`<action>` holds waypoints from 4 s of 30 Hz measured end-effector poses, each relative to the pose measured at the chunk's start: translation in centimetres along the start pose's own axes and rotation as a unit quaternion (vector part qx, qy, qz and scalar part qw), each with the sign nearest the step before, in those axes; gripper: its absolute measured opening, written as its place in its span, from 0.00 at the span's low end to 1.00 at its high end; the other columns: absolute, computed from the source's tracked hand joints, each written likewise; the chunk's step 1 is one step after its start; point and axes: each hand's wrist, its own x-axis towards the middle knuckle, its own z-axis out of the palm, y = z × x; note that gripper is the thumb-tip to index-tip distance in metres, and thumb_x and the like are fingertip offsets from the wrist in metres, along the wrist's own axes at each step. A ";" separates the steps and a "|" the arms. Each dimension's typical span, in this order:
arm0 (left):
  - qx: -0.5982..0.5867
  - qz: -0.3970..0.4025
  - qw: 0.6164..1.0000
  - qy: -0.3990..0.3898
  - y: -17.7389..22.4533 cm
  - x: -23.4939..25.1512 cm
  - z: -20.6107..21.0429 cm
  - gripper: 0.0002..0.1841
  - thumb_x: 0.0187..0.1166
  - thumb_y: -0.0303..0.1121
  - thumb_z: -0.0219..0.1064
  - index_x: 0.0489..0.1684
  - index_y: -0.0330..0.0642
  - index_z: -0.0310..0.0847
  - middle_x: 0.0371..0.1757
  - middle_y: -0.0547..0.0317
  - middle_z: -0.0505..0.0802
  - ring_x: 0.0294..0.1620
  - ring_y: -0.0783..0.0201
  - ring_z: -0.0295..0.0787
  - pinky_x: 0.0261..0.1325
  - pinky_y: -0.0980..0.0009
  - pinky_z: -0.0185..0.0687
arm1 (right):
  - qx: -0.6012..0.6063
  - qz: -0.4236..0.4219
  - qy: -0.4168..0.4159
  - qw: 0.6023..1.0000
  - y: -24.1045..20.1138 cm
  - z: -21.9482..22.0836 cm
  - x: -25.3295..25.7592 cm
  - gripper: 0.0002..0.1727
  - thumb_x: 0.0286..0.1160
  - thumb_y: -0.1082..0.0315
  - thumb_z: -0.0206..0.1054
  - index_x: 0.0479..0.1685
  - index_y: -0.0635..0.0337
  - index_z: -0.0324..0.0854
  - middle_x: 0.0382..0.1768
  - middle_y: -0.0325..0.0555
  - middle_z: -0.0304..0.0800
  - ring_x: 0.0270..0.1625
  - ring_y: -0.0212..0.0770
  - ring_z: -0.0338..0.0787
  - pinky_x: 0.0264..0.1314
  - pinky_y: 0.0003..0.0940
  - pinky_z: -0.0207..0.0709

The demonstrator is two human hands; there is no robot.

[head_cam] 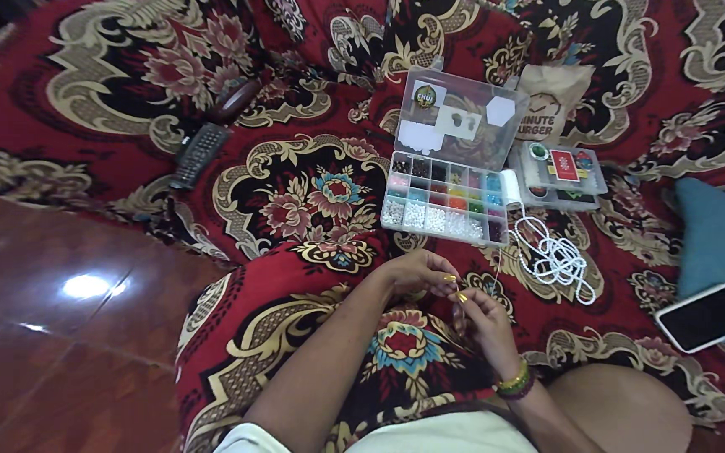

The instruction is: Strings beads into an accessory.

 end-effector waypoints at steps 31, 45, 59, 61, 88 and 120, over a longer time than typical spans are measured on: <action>-0.005 -0.013 1.000 -0.001 0.1 0.0 0.0 0.08 0.84 0.22 0.61 0.39 0.44 0.85 0.32 0.71 0.94 0.35 0.77 0.92 0.48 0.76 0.88 | 0.004 -0.009 -0.006 1.000 0.1 0.1 0.0 0.12 0.82 0.74 0.55 0.42 0.65 0.86 0.24 0.34 0.88 0.22 0.24 0.85 0.27 0.19 0.82; 0.006 -0.008 1.000 -0.001 -0.1 0.0 0.0 0.07 0.83 0.23 0.62 0.40 0.43 0.86 0.32 0.71 0.94 0.35 0.76 0.92 0.48 0.76 0.88 | -0.005 -0.003 -0.015 1.000 0.0 0.0 0.0 0.12 0.83 0.73 0.55 0.43 0.66 0.86 0.25 0.34 0.88 0.23 0.25 0.85 0.28 0.20 0.83; 0.027 -0.008 1.000 -0.007 -0.2 0.0 -0.1 0.07 0.81 0.23 0.63 0.36 0.44 0.86 0.31 0.71 0.93 0.34 0.77 0.91 0.47 0.76 0.87 | -0.005 0.006 -0.013 1.000 0.0 0.1 0.0 0.12 0.83 0.73 0.55 0.42 0.65 0.87 0.25 0.34 0.88 0.22 0.25 0.85 0.27 0.19 0.82; 0.034 -0.004 0.999 -0.015 -0.2 0.0 -0.2 0.07 0.80 0.22 0.64 0.36 0.44 0.86 0.31 0.72 0.93 0.34 0.77 0.90 0.47 0.77 0.87 | -0.003 0.007 -0.013 1.000 0.1 0.1 0.0 0.12 0.83 0.73 0.56 0.42 0.65 0.87 0.25 0.34 0.89 0.23 0.24 0.85 0.27 0.19 0.82; 0.120 0.086 0.989 0.008 -0.4 0.5 0.0 0.03 0.78 0.26 0.67 0.36 0.41 0.87 0.31 0.74 0.90 0.33 0.81 0.85 0.44 0.79 0.83 | 0.001 0.025 -0.012 1.000 0.3 0.1 0.1 0.12 0.87 0.73 0.53 0.52 0.69 0.82 0.34 0.38 0.94 0.24 0.26 0.88 0.29 0.20 0.85; 0.546 0.126 0.745 0.362 -0.4 0.2 -1.2 0.20 0.78 0.28 0.70 0.67 0.28 0.81 0.74 0.29 0.80 0.65 0.30 0.84 0.63 0.35 0.79 | -0.028 0.053 -0.020 0.998 0.8 -0.5 0.4 0.11 0.89 0.71 0.57 0.53 0.68 0.83 0.41 0.46 0.93 0.38 0.31 0.92 0.40 0.26 0.87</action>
